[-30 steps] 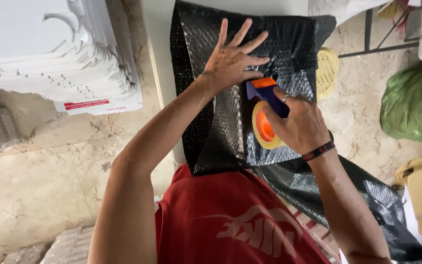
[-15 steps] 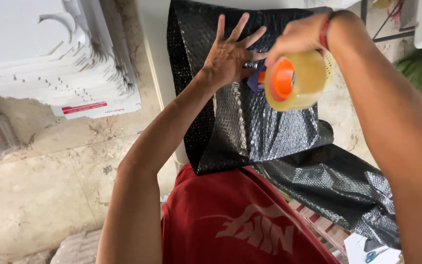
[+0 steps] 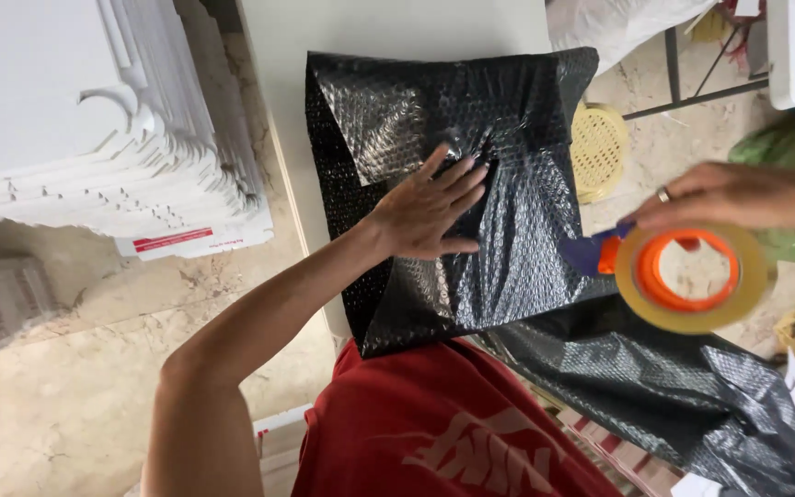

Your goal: Wrapping a box in black bubble wrap and securing it thoroughly with packing tape using a handheld dispenser.

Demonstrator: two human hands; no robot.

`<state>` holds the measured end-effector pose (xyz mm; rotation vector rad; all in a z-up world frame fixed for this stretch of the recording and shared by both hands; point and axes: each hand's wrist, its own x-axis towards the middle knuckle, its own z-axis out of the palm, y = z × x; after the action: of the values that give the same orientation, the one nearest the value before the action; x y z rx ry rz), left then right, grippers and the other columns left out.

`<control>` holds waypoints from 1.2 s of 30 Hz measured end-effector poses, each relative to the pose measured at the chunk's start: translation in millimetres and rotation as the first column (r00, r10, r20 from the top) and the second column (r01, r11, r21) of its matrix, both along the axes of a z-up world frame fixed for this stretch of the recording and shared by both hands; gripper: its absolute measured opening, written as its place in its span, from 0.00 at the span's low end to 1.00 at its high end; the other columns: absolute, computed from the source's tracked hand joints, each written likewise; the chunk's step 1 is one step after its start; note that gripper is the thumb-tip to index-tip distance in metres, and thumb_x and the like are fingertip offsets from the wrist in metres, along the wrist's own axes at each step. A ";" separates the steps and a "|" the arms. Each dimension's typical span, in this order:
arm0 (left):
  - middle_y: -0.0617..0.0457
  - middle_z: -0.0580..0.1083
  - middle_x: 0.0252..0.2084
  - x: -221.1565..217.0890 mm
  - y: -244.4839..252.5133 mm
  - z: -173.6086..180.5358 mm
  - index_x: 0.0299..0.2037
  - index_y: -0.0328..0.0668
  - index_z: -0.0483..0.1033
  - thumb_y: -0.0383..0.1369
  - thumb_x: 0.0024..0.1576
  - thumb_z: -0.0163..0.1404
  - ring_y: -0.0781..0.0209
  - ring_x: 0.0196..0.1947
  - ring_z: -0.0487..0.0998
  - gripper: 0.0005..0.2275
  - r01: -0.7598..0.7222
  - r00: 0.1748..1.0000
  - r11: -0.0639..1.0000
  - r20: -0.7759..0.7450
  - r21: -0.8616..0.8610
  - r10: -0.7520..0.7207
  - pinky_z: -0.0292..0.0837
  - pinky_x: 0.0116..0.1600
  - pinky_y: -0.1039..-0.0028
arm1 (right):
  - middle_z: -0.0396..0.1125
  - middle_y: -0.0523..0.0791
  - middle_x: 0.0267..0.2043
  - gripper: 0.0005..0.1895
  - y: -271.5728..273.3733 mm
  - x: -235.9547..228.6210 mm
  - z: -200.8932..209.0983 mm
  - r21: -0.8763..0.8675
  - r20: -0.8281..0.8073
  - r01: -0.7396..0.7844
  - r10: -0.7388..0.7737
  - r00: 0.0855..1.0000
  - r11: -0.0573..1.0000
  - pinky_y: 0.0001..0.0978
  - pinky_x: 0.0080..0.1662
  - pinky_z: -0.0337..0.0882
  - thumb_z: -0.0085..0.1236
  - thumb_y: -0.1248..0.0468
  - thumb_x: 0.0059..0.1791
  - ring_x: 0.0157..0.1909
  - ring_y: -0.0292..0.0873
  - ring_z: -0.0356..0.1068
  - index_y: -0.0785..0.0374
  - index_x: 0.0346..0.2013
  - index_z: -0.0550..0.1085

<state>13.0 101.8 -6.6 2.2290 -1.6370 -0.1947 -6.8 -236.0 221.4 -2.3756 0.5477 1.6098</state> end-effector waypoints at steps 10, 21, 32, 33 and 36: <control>0.47 0.47 0.79 2.9 -25.4 30.5 0.78 0.45 0.45 0.65 0.64 0.26 0.45 0.78 0.43 0.40 -0.214 0.959 0.977 0.196 0.020 0.206 0.26 0.76 0.42 | 0.68 0.55 0.63 0.29 -17.3 -147.1 -38.9 -0.332 0.880 -0.745 0.474 -0.023 0.579 0.36 0.45 0.82 0.66 0.67 0.45 0.51 0.49 0.77 0.54 0.61 0.73; 0.42 0.80 0.46 -113.2 -143.2 66.4 0.53 0.40 0.82 0.41 0.53 0.64 0.52 0.46 0.82 0.20 -0.687 -0.169 0.705 -0.983 0.174 0.077 0.82 0.46 0.69 | 0.66 0.42 0.40 0.31 1.3 -228.1 -84.1 -0.160 0.986 -0.189 0.166 0.016 0.969 0.40 0.29 0.75 0.64 0.46 0.44 0.27 0.48 0.74 0.39 0.62 0.76; 0.36 0.81 0.39 -93.3 -160.8 84.2 0.50 0.31 0.81 0.40 0.49 0.68 0.51 0.41 0.84 0.23 -0.718 -0.106 0.651 -0.963 0.246 0.247 0.82 0.43 0.70 | 0.65 0.42 0.41 0.29 -9.5 -217.8 -111.8 -0.124 0.992 -0.112 0.127 0.024 0.986 0.37 0.30 0.74 0.62 0.45 0.45 0.30 0.49 0.75 0.37 0.62 0.75; 0.36 0.81 0.39 -90.1 -159.8 83.0 0.49 0.31 0.82 0.40 0.50 0.68 0.50 0.40 0.84 0.23 -0.710 -0.146 0.654 -0.963 0.262 0.227 0.83 0.43 0.68 | 0.65 0.42 0.41 0.30 -7.3 -217.2 -112.0 -0.125 0.991 -0.102 0.128 0.030 0.987 0.37 0.31 0.74 0.62 0.45 0.45 0.30 0.49 0.75 0.36 0.63 0.74; 0.45 0.80 0.33 -66.3 -160.5 56.4 0.43 0.35 0.83 0.48 0.52 0.64 0.51 0.36 0.84 0.21 -0.676 -0.487 0.627 -0.873 0.387 0.013 0.85 0.40 0.65 | 0.65 0.42 0.43 0.30 -0.6 -203.4 -110.4 -0.109 0.993 -0.087 0.113 0.037 0.990 0.38 0.31 0.74 0.63 0.46 0.45 0.31 0.49 0.75 0.36 0.64 0.74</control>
<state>-53.3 -58.6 49.8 1.0743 0.3479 -0.9963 -210.3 -236.5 111.1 -2.7793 0.0214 -0.4511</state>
